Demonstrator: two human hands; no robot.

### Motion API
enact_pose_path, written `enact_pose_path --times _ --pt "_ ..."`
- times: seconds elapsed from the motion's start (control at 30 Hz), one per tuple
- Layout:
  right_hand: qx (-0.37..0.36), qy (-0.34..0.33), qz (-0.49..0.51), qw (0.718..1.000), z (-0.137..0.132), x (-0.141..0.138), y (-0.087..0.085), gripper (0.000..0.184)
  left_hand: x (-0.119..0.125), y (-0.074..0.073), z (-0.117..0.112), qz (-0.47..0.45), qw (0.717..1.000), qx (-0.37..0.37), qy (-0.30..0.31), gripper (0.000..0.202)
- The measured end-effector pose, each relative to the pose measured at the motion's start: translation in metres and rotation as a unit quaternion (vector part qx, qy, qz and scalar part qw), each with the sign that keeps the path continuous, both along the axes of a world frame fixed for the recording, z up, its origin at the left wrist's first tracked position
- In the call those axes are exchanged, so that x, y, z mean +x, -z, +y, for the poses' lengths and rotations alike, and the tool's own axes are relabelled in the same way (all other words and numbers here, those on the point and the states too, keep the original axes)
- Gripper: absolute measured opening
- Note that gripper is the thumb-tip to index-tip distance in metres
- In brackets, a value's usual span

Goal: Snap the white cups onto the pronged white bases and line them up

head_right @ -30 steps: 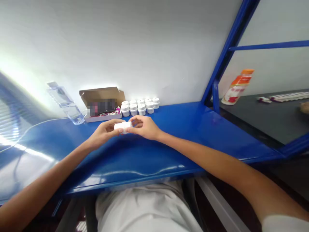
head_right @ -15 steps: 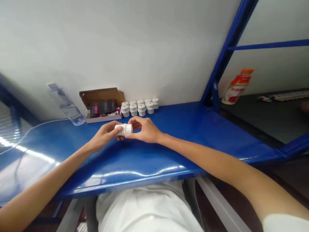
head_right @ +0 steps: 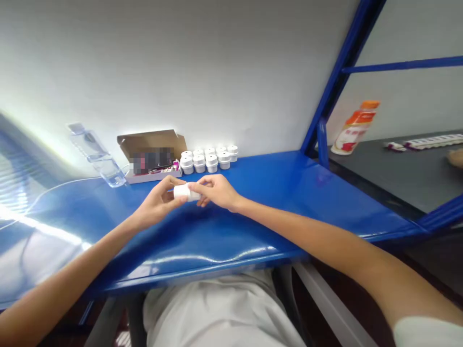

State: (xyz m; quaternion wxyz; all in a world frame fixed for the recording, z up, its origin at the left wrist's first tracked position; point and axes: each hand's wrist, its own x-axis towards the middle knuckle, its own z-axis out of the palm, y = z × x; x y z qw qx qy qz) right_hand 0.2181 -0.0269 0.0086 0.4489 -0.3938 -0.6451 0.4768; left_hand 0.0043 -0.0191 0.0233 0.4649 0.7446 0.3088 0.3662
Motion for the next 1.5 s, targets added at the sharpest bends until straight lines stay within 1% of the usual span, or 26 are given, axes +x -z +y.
enact_pose_path --times 0.03,0.07,0.13,0.2,0.27,0.33,0.37,0.43,0.47,0.5,0.53,0.57,0.6,0.63,0.67,0.77,0.8,0.9,0.97,1.03,1.1,1.2,1.3,1.37,1.43,1.5 --pt "-0.066 -0.026 0.028 0.997 0.001 0.0 0.0 0.049 -0.001 0.002 0.001 0.012 0.999 0.048 0.0 0.043" --pt "-0.112 -0.053 0.05 0.991 0.003 0.001 0.0 0.05 -0.002 0.003 0.001 0.028 0.995 0.092 -0.005 0.043" --pt "-0.16 -0.085 0.081 0.98 0.003 0.002 -0.002 0.047 -0.004 0.005 0.002 0.072 0.982 0.172 -0.023 0.04" --pt "-0.178 -0.096 0.097 0.974 0.002 0.002 -0.003 0.044 -0.006 0.005 0.001 0.116 0.96 0.252 -0.039 0.034" --pt "-0.181 -0.096 0.107 0.973 0.001 0.0 -0.004 0.044 -0.007 0.004 0.0 0.16 0.935 0.314 -0.042 0.03" --pt "-0.167 -0.082 0.091 0.978 0.001 -0.002 -0.003 0.047 -0.006 0.004 -0.002 0.192 0.916 0.349 -0.043 0.031" --pt "-0.147 -0.064 0.068 0.985 0.003 -0.001 -0.003 0.049 -0.005 0.004 -0.002 0.204 0.911 0.357 -0.04 0.033" --pt "-0.065 -0.006 -0.016 0.998 0.012 0.005 -0.002 0.051 -0.003 0.003 -0.002 0.221 0.906 0.359 -0.027 0.036" --pt "-0.008 0.037 -0.075 0.996 0.018 0.011 -0.001 0.049 -0.002 0.002 -0.001 0.228 0.907 0.354 -0.021 0.037" --pt "0.06 0.087 -0.142 0.984 0.026 0.02 0.0 0.046 -0.003 0.002 0.001 0.235 0.908 0.346 -0.015 0.036" --pt "0.114 0.149 -0.216 0.958 0.036 0.03 0.001 0.038 -0.003 0.002 0.003 0.245 0.908 0.339 -0.009 0.034" --pt "0.144 0.207 -0.284 0.925 0.045 0.043 0.003 0.032 -0.005 0.002 0.006 0.256 0.908 0.332 -0.006 0.032" --pt "0.148 0.248 -0.333 0.898 0.055 0.056 0.005 0.029 -0.007 0.003 0.009 0.268 0.907 0.326 -0.003 0.03" --pt "0.139 0.273 -0.358 0.882 0.065 0.07 0.007 0.028 -0.009 0.004 0.013 0.278 0.905 0.322 -0.001 0.028" --pt "0.128 0.294 -0.363 0.875 0.075 0.084 0.01 0.029 -0.011 0.006 0.016 0.287 0.904 0.316 0.002 0.027" --pt "0.098 0.395 -0.334 0.85 0.098 0.118 0.02 0.041 -0.016 0.01 0.025 0.298 0.908 0.294 0.003 0.025" --pt "0.09 0.408 -0.327 0.848 0.103 0.126 0.023 0.043 -0.017 0.011 0.027 0.296 0.911 0.288 0.003 0.024" --pt "0.078 0.425 -0.304 0.849 0.113 0.138 0.034 0.047 -0.018 0.011 0.029 0.286 0.918 0.276 0.007 0.022" --pt "0.099 0.424 -0.288 0.853 0.115 0.137 0.04 0.048 -0.018 0.011 0.03 0.284 0.919 0.274 0.008 0.022" --pt "0.13 0.402 -0.271 0.865 0.115 0.132 0.045 0.048 -0.018 0.011 0.03 0.286 0.918 0.273 0.009 0.022" --pt "0.15 0.368 -0.249 0.883 0.116 0.127 0.049 0.046 -0.018 0.011 0.03 0.289 0.917 0.274 0.008 0.022" --pt "0.148 0.344 -0.223 0.9 0.118 0.123 0.053 0.043 -0.018 0.011 0.031 0.292 0.916 0.275 0.011 0.023" --pt "0.14 0.359 -0.224 0.895 0.121 0.125 0.057 0.039 -0.018 0.011 0.03 0.297 0.913 0.28 0.016 0.023" --pt "0.151 0.371 -0.233 0.886 0.121 0.127 0.056 0.04 -0.018 0.011 0.03 0.296 0.913 0.279 0.017 0.022" --pt "0.2 0.375 -0.249 0.87 0.116 0.126 0.051 0.042 -0.018 0.011 0.029 0.294 0.915 0.274 0.017 0.022" --pt "0.278 0.35 -0.277 0.851 0.108 0.12 0.042 0.045 -0.017 0.012 0.029 0.291 0.917 0.273 0.014 0.022"
